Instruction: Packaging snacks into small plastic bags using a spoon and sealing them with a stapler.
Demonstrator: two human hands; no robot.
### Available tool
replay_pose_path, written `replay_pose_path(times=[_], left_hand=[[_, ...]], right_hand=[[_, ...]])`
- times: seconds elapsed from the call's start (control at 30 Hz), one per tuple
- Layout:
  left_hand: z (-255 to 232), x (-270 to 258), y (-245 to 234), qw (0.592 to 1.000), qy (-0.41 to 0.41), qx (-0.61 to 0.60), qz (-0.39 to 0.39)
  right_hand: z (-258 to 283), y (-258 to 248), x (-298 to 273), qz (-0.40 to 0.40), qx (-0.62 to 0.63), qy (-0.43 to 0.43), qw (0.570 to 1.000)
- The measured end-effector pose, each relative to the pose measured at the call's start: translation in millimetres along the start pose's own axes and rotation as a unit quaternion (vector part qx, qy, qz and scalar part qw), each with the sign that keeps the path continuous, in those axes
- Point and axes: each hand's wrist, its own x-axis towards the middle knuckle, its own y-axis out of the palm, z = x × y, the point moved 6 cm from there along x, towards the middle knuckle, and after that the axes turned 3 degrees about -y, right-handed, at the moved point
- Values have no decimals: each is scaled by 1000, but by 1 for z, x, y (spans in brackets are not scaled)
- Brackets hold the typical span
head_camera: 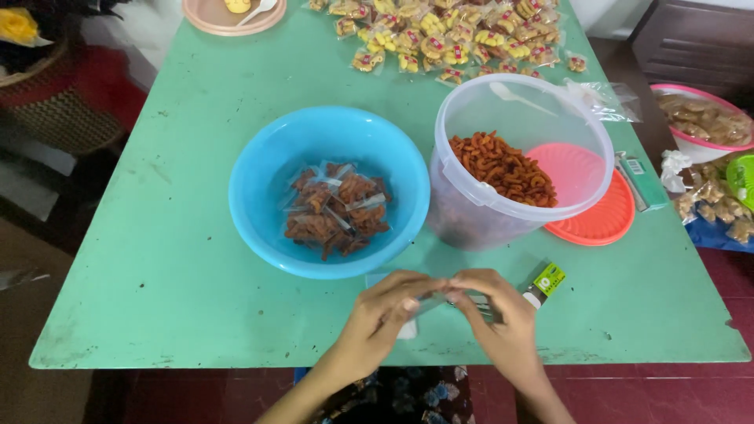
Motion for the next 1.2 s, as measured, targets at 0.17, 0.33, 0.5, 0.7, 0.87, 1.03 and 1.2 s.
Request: replay_pose_path(times=[0.17,0.33,0.5,0.7,0.87,1.03,1.2], left_hand=[[-39,26,-14,995,-28,-92,40],[-63,61,-31,994,46,97,-26],[-80,110,-47,996,50,52,-44],[-87,152,-56,995,78,-46,-43],[-100,159,-63,993,112,17,-34],[-86,161,-66,996,75,-35,-13],[-90,147,-65,964,151,212,-60]], right_hand=[[22,-25,32,-22,-37,10,999],[37,-40,71,-28,-53,-25,998],[57,-54,113,-45,-68,-33,996],[57,-67,147,-35,37,37,998],[49,-75,155,17,14,2,1000],[42,-70,160,-44,22,35,998],[32,-63,165,-70,-3,36,997]])
